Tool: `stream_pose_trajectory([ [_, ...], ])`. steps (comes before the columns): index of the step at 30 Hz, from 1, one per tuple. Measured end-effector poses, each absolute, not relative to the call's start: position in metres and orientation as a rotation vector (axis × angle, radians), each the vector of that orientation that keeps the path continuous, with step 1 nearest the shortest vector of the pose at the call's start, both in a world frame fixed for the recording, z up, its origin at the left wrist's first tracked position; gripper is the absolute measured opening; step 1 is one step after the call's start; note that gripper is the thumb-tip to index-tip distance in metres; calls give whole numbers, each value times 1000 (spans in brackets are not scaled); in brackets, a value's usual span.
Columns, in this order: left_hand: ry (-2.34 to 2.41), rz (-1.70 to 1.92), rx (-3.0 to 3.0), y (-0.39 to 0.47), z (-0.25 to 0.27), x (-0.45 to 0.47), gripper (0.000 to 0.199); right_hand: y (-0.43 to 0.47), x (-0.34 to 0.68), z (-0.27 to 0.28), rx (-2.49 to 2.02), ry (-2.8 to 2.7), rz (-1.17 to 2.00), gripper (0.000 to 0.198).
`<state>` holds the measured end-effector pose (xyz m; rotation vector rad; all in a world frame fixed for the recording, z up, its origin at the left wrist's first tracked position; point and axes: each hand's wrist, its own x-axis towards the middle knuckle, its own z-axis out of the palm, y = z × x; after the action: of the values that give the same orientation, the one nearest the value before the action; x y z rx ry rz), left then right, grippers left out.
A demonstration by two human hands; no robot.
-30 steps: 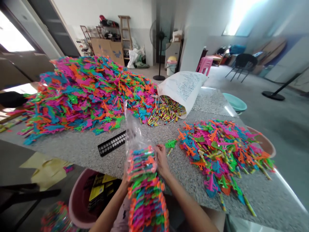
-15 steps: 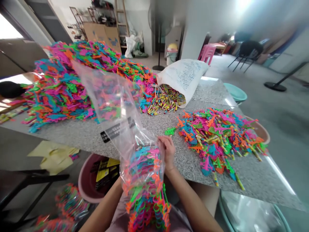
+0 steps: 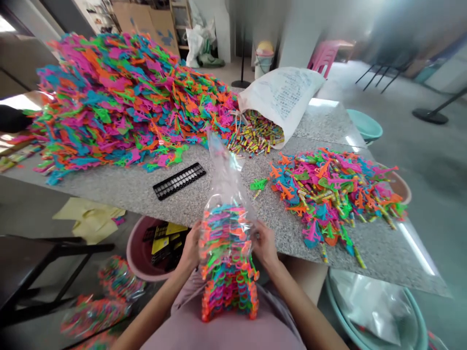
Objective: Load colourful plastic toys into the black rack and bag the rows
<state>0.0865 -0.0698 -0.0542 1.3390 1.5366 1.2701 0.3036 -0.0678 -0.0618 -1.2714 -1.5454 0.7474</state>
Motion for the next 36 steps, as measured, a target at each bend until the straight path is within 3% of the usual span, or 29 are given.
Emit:
stream_pose_trajectory([
  [9,1717,1440,1594,-111,-64,80,17,-84,311,-55,-1268,-1743,408,15],
  [16,1533,1566,1817,-117,-58,73,21,-84,321,-52,-1029,-1928,32,20],
  [19,1547,1528,1980,-115,-48,68,11,-84,328,-49,-937,-1969,9,30],
  [22,1534,1496,2064,-115,-39,65,13,-82,334,-40,-837,-2080,29,34],
  [36,1360,1584,2375,-138,-57,50,14,-106,356,-18,-786,-2351,48,26],
])
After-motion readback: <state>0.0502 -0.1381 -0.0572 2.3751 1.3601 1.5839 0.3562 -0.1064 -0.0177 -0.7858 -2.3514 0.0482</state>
